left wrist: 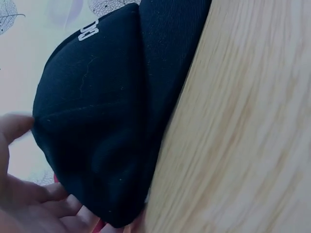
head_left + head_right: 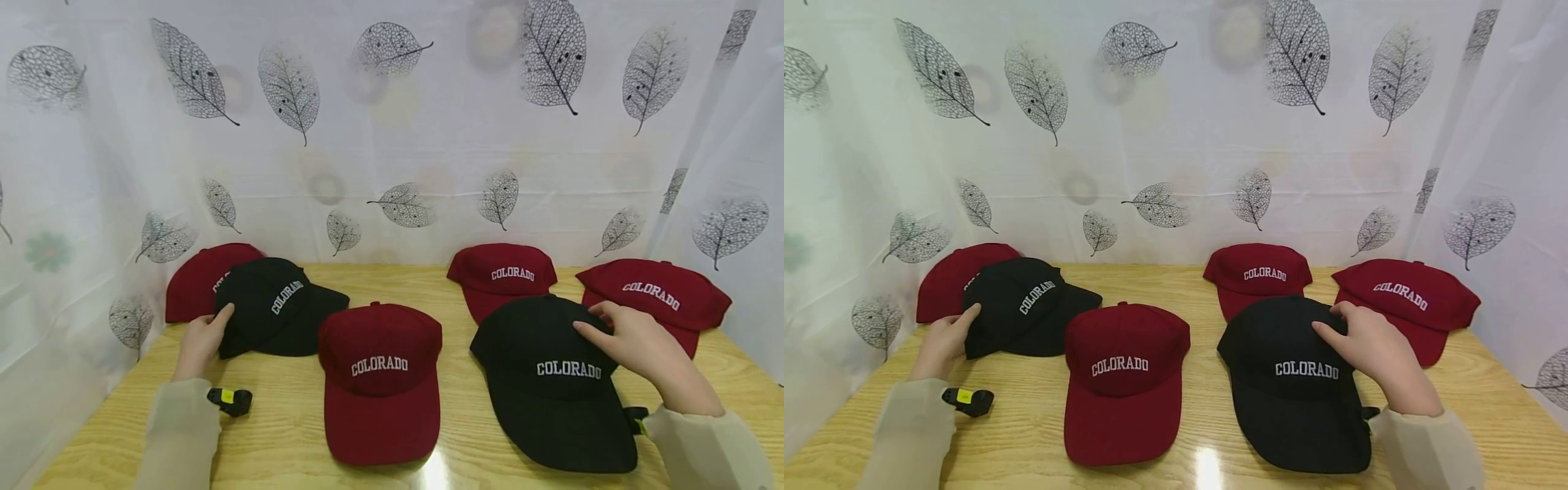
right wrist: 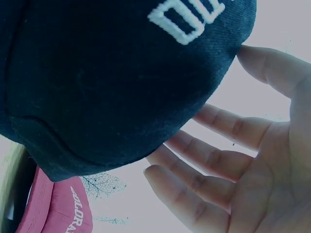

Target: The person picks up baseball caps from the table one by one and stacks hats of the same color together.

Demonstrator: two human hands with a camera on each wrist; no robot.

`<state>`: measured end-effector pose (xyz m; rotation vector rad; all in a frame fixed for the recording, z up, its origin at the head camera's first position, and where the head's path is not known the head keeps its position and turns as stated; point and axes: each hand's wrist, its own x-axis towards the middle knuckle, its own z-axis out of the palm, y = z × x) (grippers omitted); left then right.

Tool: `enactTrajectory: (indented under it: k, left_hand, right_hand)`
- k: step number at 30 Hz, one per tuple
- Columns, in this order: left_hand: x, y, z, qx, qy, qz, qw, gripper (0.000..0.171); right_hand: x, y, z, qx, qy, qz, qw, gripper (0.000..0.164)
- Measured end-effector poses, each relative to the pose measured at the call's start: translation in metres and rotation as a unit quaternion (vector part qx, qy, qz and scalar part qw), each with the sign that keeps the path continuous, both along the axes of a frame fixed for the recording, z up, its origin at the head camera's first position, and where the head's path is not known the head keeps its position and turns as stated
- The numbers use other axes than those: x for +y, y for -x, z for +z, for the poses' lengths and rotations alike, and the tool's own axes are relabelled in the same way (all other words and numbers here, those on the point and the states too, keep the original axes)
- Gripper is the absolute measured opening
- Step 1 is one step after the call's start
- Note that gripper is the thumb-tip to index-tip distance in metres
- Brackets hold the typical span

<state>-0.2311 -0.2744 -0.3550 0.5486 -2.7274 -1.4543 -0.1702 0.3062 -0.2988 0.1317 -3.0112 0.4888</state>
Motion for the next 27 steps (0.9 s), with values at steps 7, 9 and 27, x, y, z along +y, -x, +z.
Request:
enactTrajectory:
  k: [7, 9, 27]
  left_hand:
    - [-0.004, -0.001, -0.003, -0.022, -0.124, -0.016, 0.9919, 0.094]
    - [-0.004, -0.001, -0.004, -0.021, -0.156, -0.014, 0.9875, 0.095]
    - [0.013, 0.004, 0.006, 0.076, -0.224, -0.024, 0.9714, 0.078]
  right_hand:
    - [0.000, 0.000, 0.000, 0.004, -0.002, 0.001, 1.000, 0.063]
    - [0.000, 0.000, 0.000, 0.001, -0.001, 0.000, 1.000, 0.063]
    - [0.000, -0.001, 0.000, -0.007, -0.003, -0.003, 1.000, 0.064]
